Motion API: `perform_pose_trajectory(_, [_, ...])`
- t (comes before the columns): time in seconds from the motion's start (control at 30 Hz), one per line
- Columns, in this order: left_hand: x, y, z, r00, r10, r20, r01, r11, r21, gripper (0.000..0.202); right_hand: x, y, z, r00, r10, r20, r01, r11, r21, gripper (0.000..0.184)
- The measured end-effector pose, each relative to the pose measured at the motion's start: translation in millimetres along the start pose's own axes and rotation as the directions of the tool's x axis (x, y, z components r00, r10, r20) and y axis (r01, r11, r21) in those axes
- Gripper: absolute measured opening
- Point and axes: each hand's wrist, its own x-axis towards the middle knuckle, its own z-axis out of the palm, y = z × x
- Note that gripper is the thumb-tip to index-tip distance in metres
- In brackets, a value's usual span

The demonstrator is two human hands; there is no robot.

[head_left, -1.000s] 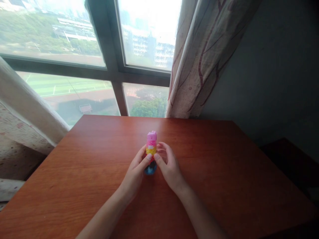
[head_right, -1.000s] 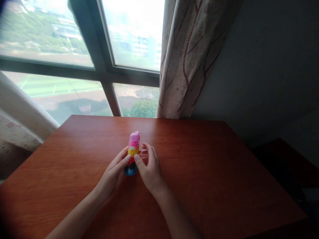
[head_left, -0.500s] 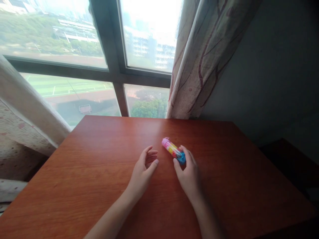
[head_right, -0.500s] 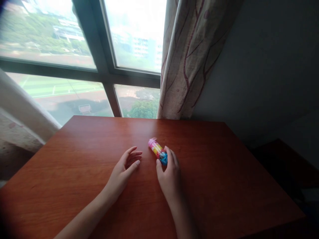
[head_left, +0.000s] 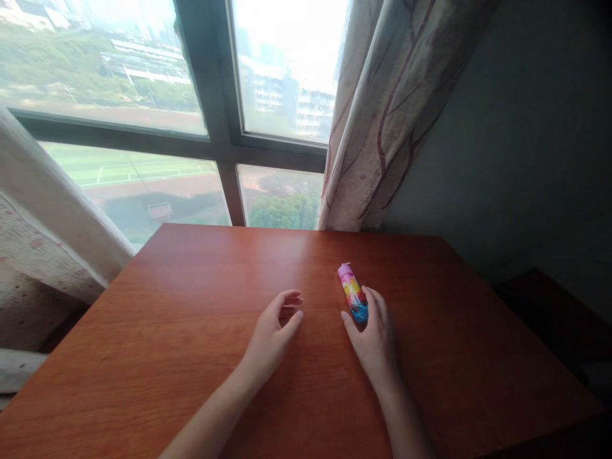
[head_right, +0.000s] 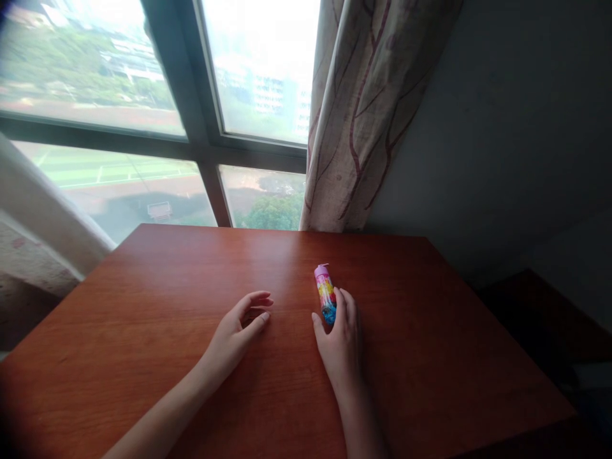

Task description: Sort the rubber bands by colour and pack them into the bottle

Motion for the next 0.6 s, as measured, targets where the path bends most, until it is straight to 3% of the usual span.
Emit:
perform_pose_trajectory(0.2, [-0.1,-2.3,-0.3,0.999,0.028,0.014,-0.029,0.999,0.029,0.036,5.2,-10.0,-8.1,0.989,-0.042,-0.142,0.054,0.995,0.084,0.04])
perform_pose_trajectory(0.27, [-1.0,-1.9,0.0,0.998,0.041,0.037,-0.042,0.998,0.038,0.037,5.7,-22.2,-12.1,0.988,-0.088,-0.131,0.11,0.979,0.172,0.032])
perform_pose_trajectory(0.37, [-2.8,-1.5,0.8,0.989,0.098,0.114,-0.102,0.995,0.024,0.039,3.7,-50.2,-13.1,0.988,-0.152,0.022,0.131,0.908,0.398,0.026])
perform_pose_trajectory(0.47, [-3.0,-2.6,0.0,0.963,0.2,0.178,-0.203,0.979,0.002,0.045,1.3,-80.7,-1.9,0.936,-0.219,0.277,-0.001,0.784,0.621,0.023])
perform_pose_trajectory(0.53, [-0.9,-3.7,-2.9,0.951,0.229,0.207,-0.233,0.973,-0.009,0.043,3.0,-96.0,12.3,0.899,-0.23,0.373,-0.079,0.753,0.653,0.025])
perform_pose_trajectory(0.6, [3.1,-4.3,-7.5,0.955,0.224,0.195,-0.225,0.974,-0.018,0.038,9.2,-105.1,28.4,0.898,-0.206,0.388,-0.099,0.766,0.635,0.032])
